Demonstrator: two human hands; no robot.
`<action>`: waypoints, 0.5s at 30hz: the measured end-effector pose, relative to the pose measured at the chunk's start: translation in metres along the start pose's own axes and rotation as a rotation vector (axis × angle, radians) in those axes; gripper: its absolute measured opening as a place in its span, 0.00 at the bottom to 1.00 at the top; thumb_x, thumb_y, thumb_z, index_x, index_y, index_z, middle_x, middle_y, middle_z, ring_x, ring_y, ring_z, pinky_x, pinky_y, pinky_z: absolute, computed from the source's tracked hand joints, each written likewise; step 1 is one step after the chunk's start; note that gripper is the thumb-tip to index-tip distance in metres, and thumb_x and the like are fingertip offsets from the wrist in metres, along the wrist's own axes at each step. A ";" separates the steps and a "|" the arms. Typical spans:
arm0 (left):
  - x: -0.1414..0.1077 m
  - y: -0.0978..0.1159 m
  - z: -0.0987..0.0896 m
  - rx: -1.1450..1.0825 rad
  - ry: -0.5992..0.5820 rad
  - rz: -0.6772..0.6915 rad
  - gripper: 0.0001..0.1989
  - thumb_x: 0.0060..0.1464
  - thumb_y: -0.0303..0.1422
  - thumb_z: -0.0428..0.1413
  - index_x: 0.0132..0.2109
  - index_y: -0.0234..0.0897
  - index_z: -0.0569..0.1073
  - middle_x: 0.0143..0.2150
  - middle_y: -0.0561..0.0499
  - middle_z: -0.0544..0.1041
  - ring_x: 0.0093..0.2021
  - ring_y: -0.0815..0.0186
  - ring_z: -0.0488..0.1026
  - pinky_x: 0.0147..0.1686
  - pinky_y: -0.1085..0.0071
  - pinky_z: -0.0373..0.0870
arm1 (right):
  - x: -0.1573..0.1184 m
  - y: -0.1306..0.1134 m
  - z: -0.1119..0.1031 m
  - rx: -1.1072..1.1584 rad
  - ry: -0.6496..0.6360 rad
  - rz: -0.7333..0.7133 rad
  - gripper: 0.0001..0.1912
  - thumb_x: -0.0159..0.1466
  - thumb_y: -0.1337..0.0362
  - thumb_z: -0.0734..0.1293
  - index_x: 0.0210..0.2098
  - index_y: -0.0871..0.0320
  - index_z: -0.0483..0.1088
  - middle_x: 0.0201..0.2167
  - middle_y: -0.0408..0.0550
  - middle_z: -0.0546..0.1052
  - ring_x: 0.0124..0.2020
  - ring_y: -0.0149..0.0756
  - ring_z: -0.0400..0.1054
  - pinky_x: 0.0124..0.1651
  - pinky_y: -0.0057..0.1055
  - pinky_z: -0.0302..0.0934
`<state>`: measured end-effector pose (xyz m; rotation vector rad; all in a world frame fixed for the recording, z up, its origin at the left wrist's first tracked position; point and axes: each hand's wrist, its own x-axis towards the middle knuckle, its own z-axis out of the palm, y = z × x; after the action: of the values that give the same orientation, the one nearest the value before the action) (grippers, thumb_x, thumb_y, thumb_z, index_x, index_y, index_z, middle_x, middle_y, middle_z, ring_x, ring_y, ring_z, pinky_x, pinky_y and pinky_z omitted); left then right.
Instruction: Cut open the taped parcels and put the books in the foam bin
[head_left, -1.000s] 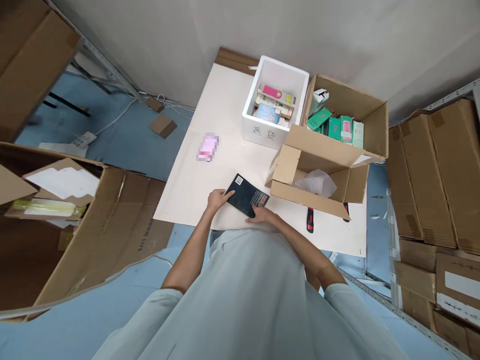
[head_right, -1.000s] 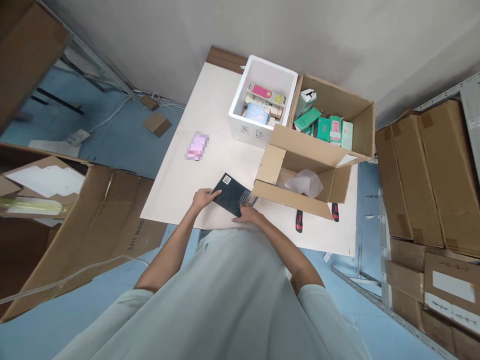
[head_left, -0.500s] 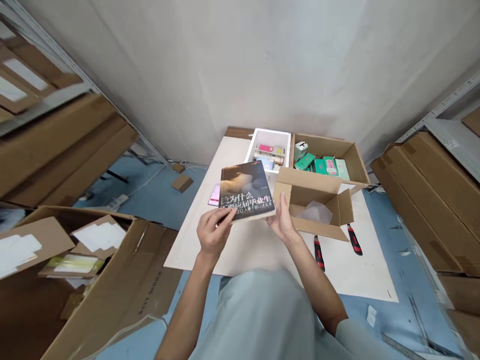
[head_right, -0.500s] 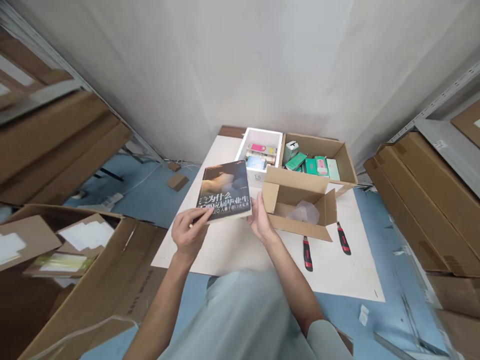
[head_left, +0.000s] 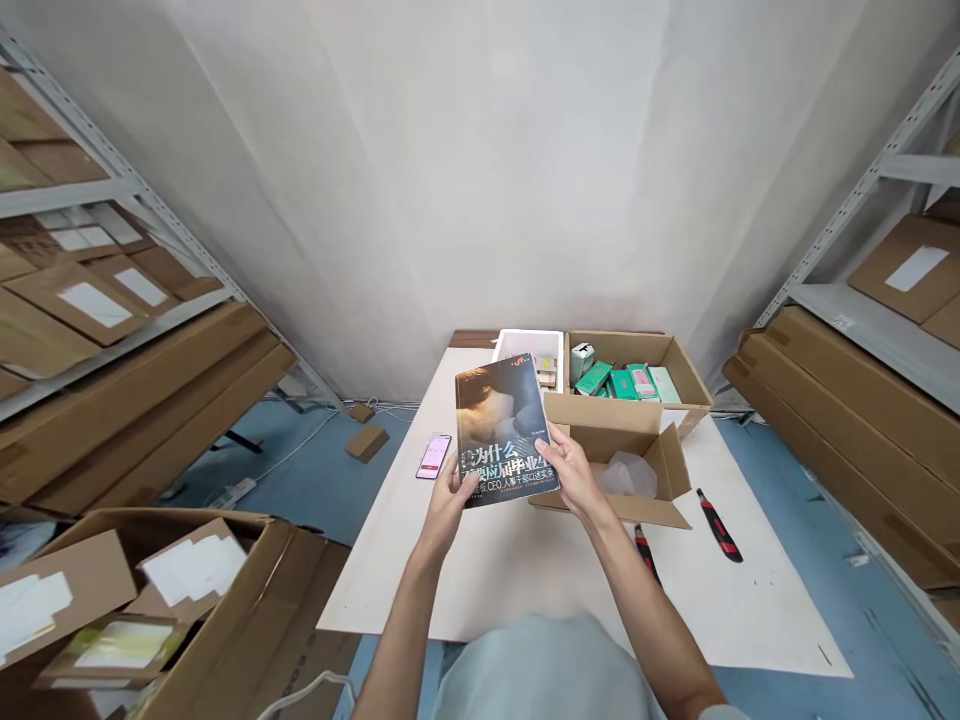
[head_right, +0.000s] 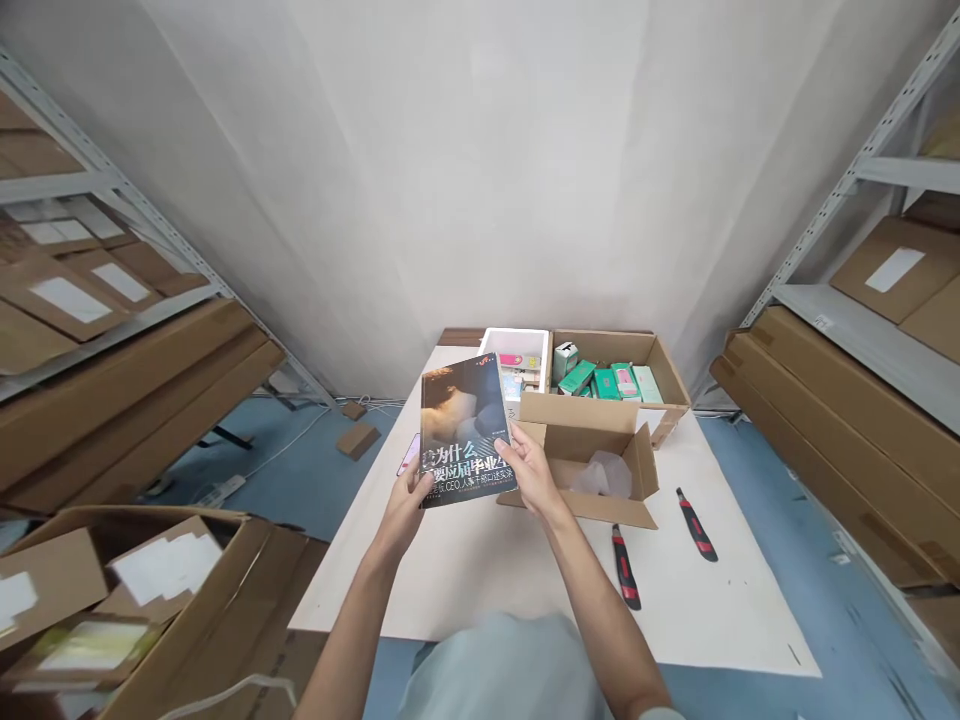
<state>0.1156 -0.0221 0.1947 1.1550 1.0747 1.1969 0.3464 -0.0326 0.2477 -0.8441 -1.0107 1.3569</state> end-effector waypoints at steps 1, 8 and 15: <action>0.002 0.005 0.005 -0.062 -0.026 -0.046 0.50 0.50 0.65 0.74 0.68 0.35 0.79 0.62 0.31 0.85 0.64 0.39 0.84 0.64 0.50 0.82 | -0.001 0.001 -0.002 0.005 -0.009 -0.003 0.41 0.64 0.35 0.79 0.68 0.52 0.79 0.55 0.53 0.89 0.59 0.55 0.83 0.58 0.48 0.81; 0.003 0.016 0.031 -0.174 0.066 -0.079 0.36 0.46 0.56 0.80 0.52 0.34 0.85 0.48 0.39 0.90 0.47 0.49 0.88 0.52 0.55 0.85 | 0.008 0.025 -0.023 -0.161 0.085 -0.041 0.47 0.63 0.31 0.77 0.70 0.55 0.78 0.62 0.59 0.86 0.67 0.61 0.79 0.68 0.59 0.76; -0.003 0.026 0.055 0.223 0.278 0.185 0.22 0.58 0.55 0.70 0.48 0.42 0.87 0.48 0.43 0.90 0.52 0.45 0.87 0.57 0.52 0.83 | 0.006 0.034 -0.006 -0.565 0.170 -0.185 0.37 0.71 0.37 0.71 0.71 0.52 0.79 0.75 0.59 0.76 0.76 0.60 0.71 0.80 0.60 0.64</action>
<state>0.1672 -0.0286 0.2264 1.3069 1.3605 1.4409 0.3392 -0.0241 0.2149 -1.2254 -1.3239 0.8304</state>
